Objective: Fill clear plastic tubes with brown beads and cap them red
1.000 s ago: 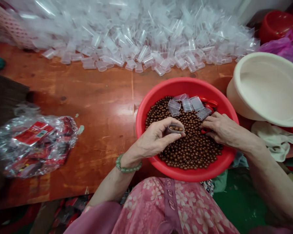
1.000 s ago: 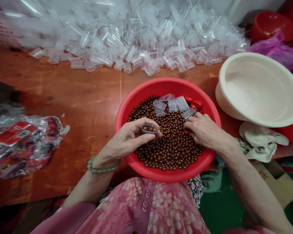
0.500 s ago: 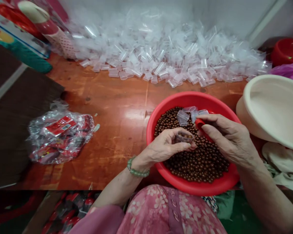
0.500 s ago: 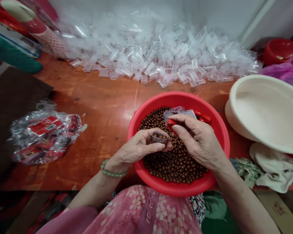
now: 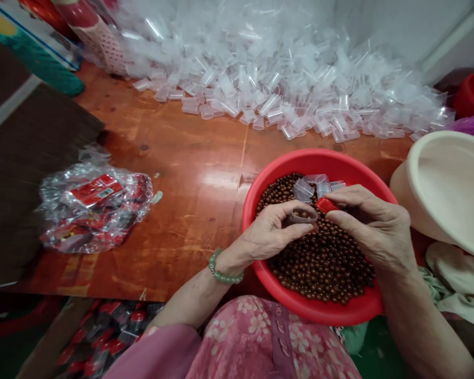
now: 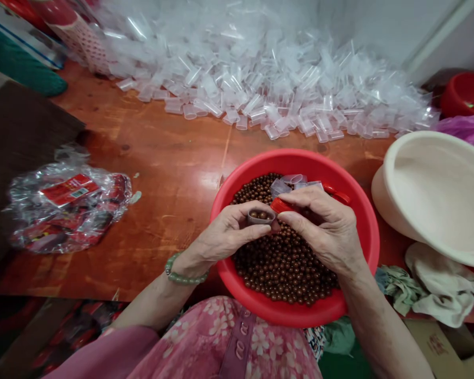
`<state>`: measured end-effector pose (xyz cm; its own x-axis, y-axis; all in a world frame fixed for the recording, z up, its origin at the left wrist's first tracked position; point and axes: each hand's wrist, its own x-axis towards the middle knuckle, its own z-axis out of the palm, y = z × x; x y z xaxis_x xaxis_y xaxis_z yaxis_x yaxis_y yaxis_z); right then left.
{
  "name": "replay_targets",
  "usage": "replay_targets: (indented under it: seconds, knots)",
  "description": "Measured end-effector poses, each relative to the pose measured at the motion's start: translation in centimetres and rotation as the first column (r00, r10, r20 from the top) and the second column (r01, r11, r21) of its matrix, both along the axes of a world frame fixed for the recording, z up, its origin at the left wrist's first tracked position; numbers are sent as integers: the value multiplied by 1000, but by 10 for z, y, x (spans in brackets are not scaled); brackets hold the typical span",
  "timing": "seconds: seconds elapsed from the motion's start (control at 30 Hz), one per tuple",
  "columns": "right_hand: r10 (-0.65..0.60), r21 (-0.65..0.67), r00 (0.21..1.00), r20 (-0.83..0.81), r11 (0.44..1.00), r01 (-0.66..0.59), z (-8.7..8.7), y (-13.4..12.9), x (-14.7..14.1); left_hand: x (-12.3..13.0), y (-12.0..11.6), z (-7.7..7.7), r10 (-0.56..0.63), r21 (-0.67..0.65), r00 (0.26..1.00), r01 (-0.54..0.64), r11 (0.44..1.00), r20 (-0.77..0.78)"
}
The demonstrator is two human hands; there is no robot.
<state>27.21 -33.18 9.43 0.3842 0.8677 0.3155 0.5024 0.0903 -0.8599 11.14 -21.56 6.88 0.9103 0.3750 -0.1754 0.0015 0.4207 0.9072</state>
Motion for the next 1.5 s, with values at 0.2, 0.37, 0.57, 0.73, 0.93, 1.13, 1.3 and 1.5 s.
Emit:
replay_targets:
  seconds: [0.2, 0.37, 0.57, 0.73, 0.93, 1.13, 1.3, 1.5]
  knots:
    - [-2, -10, 1000, 9, 1000, 2, 2, 1, -3, -1, 2, -3, -55, -84, 998, 56, 995, 22]
    - [76, 39, 991, 106, 996, -81, 6, 7, -12, 0, 2, -8, -105, -76, 987, 115, 990, 120]
    - [109, 64, 962, 252, 990, -129, 0, 9, -18, -2, 2, -10, -108, -21, 984, 113, 993, 144]
    - [140, 49, 900, 414, 983, -175, -6, 5, -21, -4, 4, -11, -98, 14, 989, 97, 995, 107]
    - [159, 49, 854, 496, 977, -210, -13, 1, -24, -4, 5, -14, -116, 1, 992, 116, 993, 51]
    - [220, -14, 840, 495, 969, -246, -10, 6, -20, -7, 5, -8, -96, -18, 994, 95, 995, -51]
    - [229, -93, 909, 347, 973, -210, -6, 3, -12, -6, 7, -2, -14, 50, 999, 16, 999, -30]
    - [-3, -132, 995, -96, 991, -10, -9, -6, 1, -4, 5, -4, 45, 40, 997, -43, 998, -54]
